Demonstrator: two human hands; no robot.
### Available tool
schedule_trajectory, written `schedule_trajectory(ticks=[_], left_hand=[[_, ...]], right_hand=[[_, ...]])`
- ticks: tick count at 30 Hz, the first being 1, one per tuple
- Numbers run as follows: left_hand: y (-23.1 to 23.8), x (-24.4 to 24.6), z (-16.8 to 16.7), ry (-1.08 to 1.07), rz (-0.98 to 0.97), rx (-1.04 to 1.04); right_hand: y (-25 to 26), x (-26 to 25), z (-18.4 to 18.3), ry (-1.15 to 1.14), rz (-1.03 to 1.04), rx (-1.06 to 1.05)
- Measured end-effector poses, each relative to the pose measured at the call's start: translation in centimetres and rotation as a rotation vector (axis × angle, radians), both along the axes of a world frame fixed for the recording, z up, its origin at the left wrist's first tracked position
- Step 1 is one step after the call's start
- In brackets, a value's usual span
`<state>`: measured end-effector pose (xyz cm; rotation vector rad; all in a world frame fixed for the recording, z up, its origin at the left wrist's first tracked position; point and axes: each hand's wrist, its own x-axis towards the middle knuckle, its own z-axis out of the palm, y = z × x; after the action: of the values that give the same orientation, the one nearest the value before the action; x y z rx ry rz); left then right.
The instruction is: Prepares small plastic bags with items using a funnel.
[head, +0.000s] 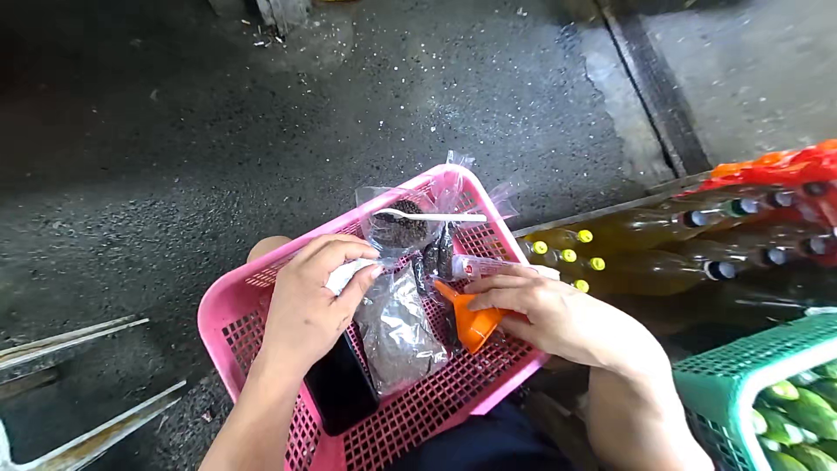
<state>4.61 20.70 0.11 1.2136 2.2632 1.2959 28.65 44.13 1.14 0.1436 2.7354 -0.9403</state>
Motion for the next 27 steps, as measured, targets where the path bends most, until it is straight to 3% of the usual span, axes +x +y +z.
schedule_trajectory(ticks=[2,5,10,13,17,23,27], left_hand=[[0.1,0.0,-0.3,0.141,0.056,-0.214],[0.2,0.4,-0.5,0.234,0.114,-0.323],[0.1,0.6,0.2,0.221,0.091,-0.077],[0.1,0.9,0.4,0.106,-0.192,0.088],[0.9,2.2,-0.9,0.109,-0.509,0.006],[1.4,2.7,-1.1,0.146,-0.556,0.025],[1.2,2.6,-0.6,0.036,-0.556,0.114]], right_hand=[[0.2,-0.1,0.0,0.097,-0.02,-0.004],[0.4,-0.4,0.5,0.225,-0.127,-0.017],[0.7,-0.8,1.6,0.316,-0.25,-0.159],[0.8,-1.1,2.3,0.355,-0.227,-0.285],[0.6,-2.0,3.1,0.391,-0.188,-0.383],[0.0,-3.2,3.3,0.405,-0.176,-0.461],[-1.1,-4.4,3.6,0.441,-0.258,-0.621]])
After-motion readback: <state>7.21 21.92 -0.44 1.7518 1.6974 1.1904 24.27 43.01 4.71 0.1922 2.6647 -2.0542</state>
